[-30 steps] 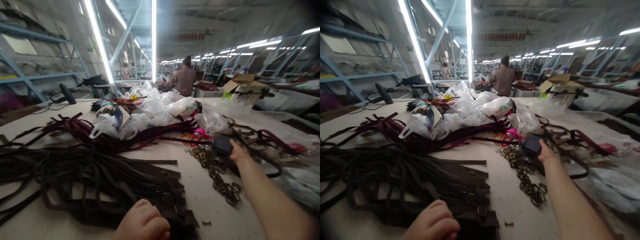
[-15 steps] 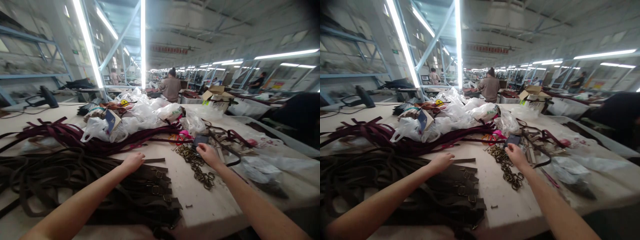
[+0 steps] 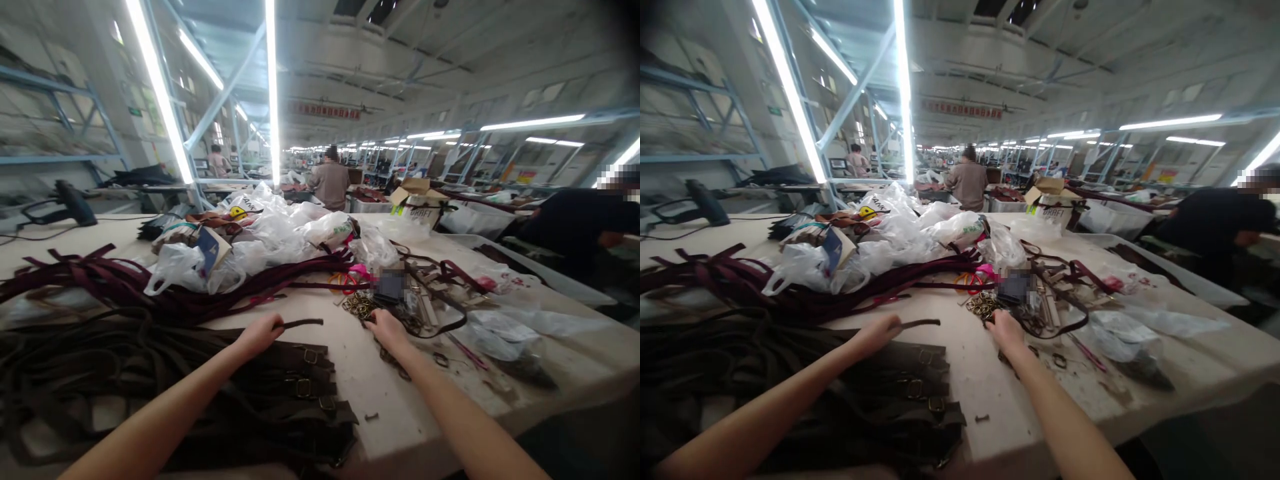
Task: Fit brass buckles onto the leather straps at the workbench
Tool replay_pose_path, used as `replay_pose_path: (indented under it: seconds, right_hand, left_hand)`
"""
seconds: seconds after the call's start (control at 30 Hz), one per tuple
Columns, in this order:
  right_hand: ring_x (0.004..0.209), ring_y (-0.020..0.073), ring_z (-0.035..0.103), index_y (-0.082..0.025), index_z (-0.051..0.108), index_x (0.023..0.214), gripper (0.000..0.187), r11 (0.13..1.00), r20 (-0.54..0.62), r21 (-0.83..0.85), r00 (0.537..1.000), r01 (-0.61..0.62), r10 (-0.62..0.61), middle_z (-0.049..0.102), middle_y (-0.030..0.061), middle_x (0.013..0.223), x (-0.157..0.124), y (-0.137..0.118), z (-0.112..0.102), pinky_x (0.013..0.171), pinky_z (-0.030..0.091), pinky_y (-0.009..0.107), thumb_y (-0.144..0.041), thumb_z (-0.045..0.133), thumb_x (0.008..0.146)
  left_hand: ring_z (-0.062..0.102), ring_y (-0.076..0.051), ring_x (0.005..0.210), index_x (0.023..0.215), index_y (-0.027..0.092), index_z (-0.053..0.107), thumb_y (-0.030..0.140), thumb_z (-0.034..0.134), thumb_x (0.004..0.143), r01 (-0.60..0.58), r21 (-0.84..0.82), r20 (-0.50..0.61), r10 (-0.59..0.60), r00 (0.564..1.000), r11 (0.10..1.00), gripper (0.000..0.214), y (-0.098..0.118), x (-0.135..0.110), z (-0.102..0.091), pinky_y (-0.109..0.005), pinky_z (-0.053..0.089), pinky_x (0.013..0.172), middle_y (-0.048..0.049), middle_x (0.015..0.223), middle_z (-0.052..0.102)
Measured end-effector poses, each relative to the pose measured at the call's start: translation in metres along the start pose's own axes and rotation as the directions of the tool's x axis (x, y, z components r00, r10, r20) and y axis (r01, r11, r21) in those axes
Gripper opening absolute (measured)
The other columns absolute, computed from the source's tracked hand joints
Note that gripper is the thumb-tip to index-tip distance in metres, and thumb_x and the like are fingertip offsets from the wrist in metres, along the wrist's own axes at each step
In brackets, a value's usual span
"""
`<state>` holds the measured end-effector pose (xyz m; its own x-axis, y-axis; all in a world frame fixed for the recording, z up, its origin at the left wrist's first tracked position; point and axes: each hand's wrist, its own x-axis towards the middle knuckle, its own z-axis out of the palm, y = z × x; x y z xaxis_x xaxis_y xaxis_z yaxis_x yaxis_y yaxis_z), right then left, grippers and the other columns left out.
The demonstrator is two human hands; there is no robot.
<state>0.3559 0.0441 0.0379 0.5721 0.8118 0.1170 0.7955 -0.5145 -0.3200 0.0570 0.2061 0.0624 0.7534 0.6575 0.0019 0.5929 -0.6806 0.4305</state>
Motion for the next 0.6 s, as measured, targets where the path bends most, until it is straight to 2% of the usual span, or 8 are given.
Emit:
replay_pose_path:
  seconds: [0.17,0.23,0.3,0.4,0.43,0.5,0.53,0.6]
  right_hand:
    - [0.064,0.0179,0.052,-0.017,0.055,0.067,0.012,0.998,0.037,0.048,0.999,-0.041,0.04,0.057,0.0053,0.069,0.01,-0.001,0.014,0.054,0.026,0.027,-0.027,0.056,0.073]
    - [0.06,0.0159,0.049,-0.017,0.052,0.061,0.015,0.971,0.031,0.23,0.998,-0.066,0.06,0.054,0.0024,0.063,0.004,-0.004,0.013,0.052,0.026,0.026,-0.026,0.058,0.071]
    - [0.058,0.0145,0.048,-0.017,0.051,0.06,0.016,0.834,0.072,0.539,0.993,-0.115,0.09,0.051,0.0005,0.059,-0.009,-0.015,0.009,0.051,0.029,0.025,-0.026,0.059,0.071]
    - [0.057,0.0122,0.051,-0.017,0.053,0.069,0.016,0.495,0.238,0.835,0.969,-0.238,0.066,0.054,-0.0003,0.062,-0.036,-0.046,0.0,0.049,0.036,0.022,-0.031,0.055,0.076]
    - [0.056,0.0107,0.052,-0.017,0.053,0.071,0.014,0.251,0.342,0.906,0.939,-0.341,0.042,0.054,-0.0005,0.064,-0.046,-0.058,-0.003,0.049,0.038,0.02,-0.03,0.057,0.076]
    - [0.055,0.0089,0.053,-0.016,0.053,0.073,0.011,-0.212,0.485,0.847,0.872,-0.487,-0.064,0.056,-0.0006,0.065,-0.065,-0.083,-0.01,0.048,0.041,0.018,-0.025,0.06,0.075]
    - [0.055,0.0084,0.053,-0.016,0.053,0.073,0.01,-0.373,0.518,0.767,0.847,-0.522,-0.119,0.057,0.0001,0.065,-0.073,-0.094,-0.014,0.048,0.042,0.017,-0.022,0.06,0.076]
    - [0.054,0.008,0.054,-0.014,0.054,0.073,0.008,-0.541,0.552,0.649,0.82,-0.535,-0.15,0.058,0.0014,0.065,-0.086,-0.113,-0.02,0.047,0.044,0.016,-0.018,0.055,0.08]
  left_hand:
    - [0.053,-0.014,0.061,0.081,0.017,0.06,0.032,0.041,0.076,0.058,-0.142,0.066,-0.05,0.997,0.988,0.025,0.007,-0.003,-0.013,-0.022,0.037,0.055,-0.0001,0.07,0.062]
    - [0.052,-0.013,0.057,0.086,0.016,0.06,0.033,0.039,0.076,0.091,-0.191,0.086,-0.076,0.993,0.977,0.029,0.011,-0.006,-0.018,-0.022,0.037,0.053,-0.0002,0.069,0.063]
    - [0.051,-0.013,0.056,0.088,0.015,0.06,0.035,0.041,0.075,0.112,-0.261,0.088,-0.092,0.992,0.959,0.031,0.017,-0.01,-0.022,-0.022,0.037,0.052,-0.0003,0.067,0.062]
    - [0.051,-0.013,0.059,0.084,0.015,0.062,0.035,0.045,0.073,0.072,-0.353,0.065,-0.053,0.997,0.933,0.029,0.031,-0.018,-0.028,-0.023,0.037,0.056,0.0005,0.064,0.06]
    - [0.05,-0.013,0.059,0.083,0.015,0.063,0.036,0.046,0.073,0.05,-0.369,0.06,-0.029,0.998,0.928,0.028,0.036,-0.021,-0.029,-0.023,0.036,0.057,0.0009,0.064,0.059]
    - [0.049,-0.013,0.058,0.082,0.016,0.062,0.037,0.046,0.073,0.022,-0.405,0.06,0.003,0.998,0.914,0.029,0.045,-0.029,-0.032,-0.023,0.035,0.056,0.0015,0.063,0.058]
    - [0.048,-0.012,0.056,0.082,0.016,0.062,0.038,0.046,0.073,0.019,-0.426,0.057,0.006,0.998,0.904,0.029,0.048,-0.033,-0.033,-0.023,0.034,0.055,0.0018,0.062,0.057]
    - [0.046,-0.012,0.054,0.081,0.015,0.061,0.041,0.047,0.073,0.03,-0.479,0.04,-0.012,0.999,0.877,0.03,0.052,-0.04,-0.034,-0.023,0.033,0.053,0.0023,0.06,0.056]
